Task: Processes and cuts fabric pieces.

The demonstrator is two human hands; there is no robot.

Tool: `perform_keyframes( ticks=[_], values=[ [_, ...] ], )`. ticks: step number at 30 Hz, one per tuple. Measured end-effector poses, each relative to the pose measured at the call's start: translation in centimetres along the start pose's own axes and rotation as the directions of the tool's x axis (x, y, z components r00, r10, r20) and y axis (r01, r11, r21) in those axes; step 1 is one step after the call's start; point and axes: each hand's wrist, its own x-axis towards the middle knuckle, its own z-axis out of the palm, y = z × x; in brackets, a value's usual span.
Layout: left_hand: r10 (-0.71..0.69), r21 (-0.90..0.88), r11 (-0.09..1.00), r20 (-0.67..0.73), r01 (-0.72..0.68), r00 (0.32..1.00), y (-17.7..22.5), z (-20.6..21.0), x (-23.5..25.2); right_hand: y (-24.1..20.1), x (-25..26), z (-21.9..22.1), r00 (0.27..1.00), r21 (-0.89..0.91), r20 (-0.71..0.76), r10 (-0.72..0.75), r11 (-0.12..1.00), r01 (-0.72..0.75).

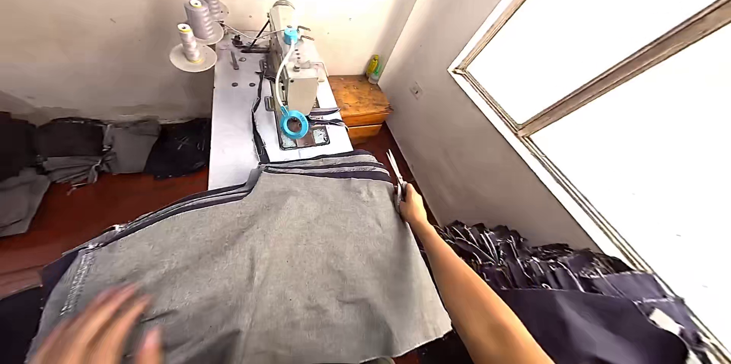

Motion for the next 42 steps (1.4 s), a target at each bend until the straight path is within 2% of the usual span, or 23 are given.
perform_keyframes(
  ticks=[2,5,7,9,12,15,18,22,24,26,28,30,32,33,34,35,36,37,38,39,40,42],
  values=[
    [-0.007,0.201,0.979,0.179,-0.029,0.984,1.8,3.2,5.1,0.1,0.1,-0.3,0.996,0.028,-0.090,-0.005,1.000,0.007],
    [-0.111,0.384,0.922,0.160,0.042,0.981,-1.4,8.1,8.9,-0.2,1.3,-1.2,0.987,0.021,-0.155,-0.038,0.999,0.042],
    [-0.228,0.390,0.908,0.161,0.150,0.960,-4.6,9.5,9.4,-0.7,3.0,-1.2,0.986,0.065,-0.164,-0.012,0.998,0.023],
    [-0.319,0.382,0.894,0.180,0.233,0.931,-6.3,10.5,8.7,-0.6,5.1,-1.0,0.999,0.101,-0.046,-0.010,0.995,0.015],
    [-0.343,0.398,0.884,0.197,0.244,0.919,-6.7,10.3,8.0,-0.5,7.0,-1.4,0.975,0.140,0.143,-0.170,0.979,0.150],
    [-0.366,0.382,0.887,0.233,0.261,0.901,-8.0,10.9,7.0,-1.0,6.7,-1.5,0.956,0.096,0.138,-0.260,0.964,0.248],
    [-0.416,0.358,0.882,0.287,0.306,0.863,-9.5,11.4,8.6,-2.3,7.7,-0.8,0.947,0.073,0.085,-0.309,0.950,0.304],
    [-0.463,0.364,0.869,0.355,0.336,0.813,-10.0,12.2,9.4,-2.8,8.6,0.1,0.966,0.106,0.036,-0.254,0.963,0.249],
    [-0.466,0.389,0.859,0.328,0.331,0.822,-9.7,11.7,9.2,-2.6,8.6,0.1,0.975,0.145,0.015,-0.220,0.966,0.216],
    [-0.391,0.394,0.877,0.248,0.277,0.886,-8.8,11.2,9.1,-1.5,7.6,-0.1,0.985,0.274,-0.040,-0.166,0.946,0.171],
    [-0.246,0.359,0.914,0.124,0.188,0.961,-7.3,9.7,9.0,-0.1,4.7,-0.9,0.980,0.462,-0.094,-0.174,0.864,0.198],
    [-0.155,0.321,0.936,0.003,0.146,0.988,-5.7,6.4,8.2,1.3,0.1,-2.0,0.961,0.595,-0.102,-0.255,0.759,0.264],
    [-0.260,0.219,0.932,-0.146,0.288,0.955,-4.9,2.8,5.0,1.8,-5.2,-3.2,0.923,0.685,-0.061,-0.380,0.656,0.316],
    [-0.377,0.155,0.899,-0.201,0.410,0.904,-5.1,1.5,2.5,1.8,-7.7,-3.9,0.893,0.741,0.015,-0.449,0.605,0.291],
    [-0.516,0.120,0.833,-0.189,0.541,0.836,-5.6,0.5,-0.4,1.5,-10.1,-4.4,0.850,0.786,0.129,-0.511,0.575,0.227],
    [-0.652,0.127,0.741,-0.097,0.659,0.752,-6.6,0.1,-3.5,0.9,-12.3,-4.6,0.786,0.809,0.256,-0.563,0.570,0.145],
    [-0.766,0.154,0.641,0.063,0.752,0.640,-7.7,0.2,-6.1,0.1,-14.0,-4.2,0.696,0.807,0.377,-0.611,0.586,0.077],
    [-0.819,0.200,0.568,0.235,0.798,0.524,-8.9,1.1,-8.4,-0.6,-15.2,-3.5,0.576,0.789,0.485,-0.658,0.614,0.037],
    [-0.822,0.235,0.541,0.353,0.808,0.447,-9.9,2.6,-10.5,-1.5,-16.1,-2.7,0.431,0.762,0.574,-0.696,0.647,0.030],
    [-0.815,0.245,0.535,0.404,0.808,0.417,-10.6,4.3,-12.5,-3.0,-17.1,-1.9,0.300,0.713,0.653,-0.696,0.698,0.067],
    [-0.815,0.248,0.537,0.401,0.806,0.419,-11.0,5.5,-14.1,-5.0,-18.0,-1.2,0.208,0.641,0.725,-0.656,0.754,0.143],
    [-0.835,0.229,0.527,0.322,0.819,0.447,-11.1,6.0,-16.1,-9.4,-19.8,0.6,0.070,0.466,0.858,-0.509,0.828,0.311]
  ],
)
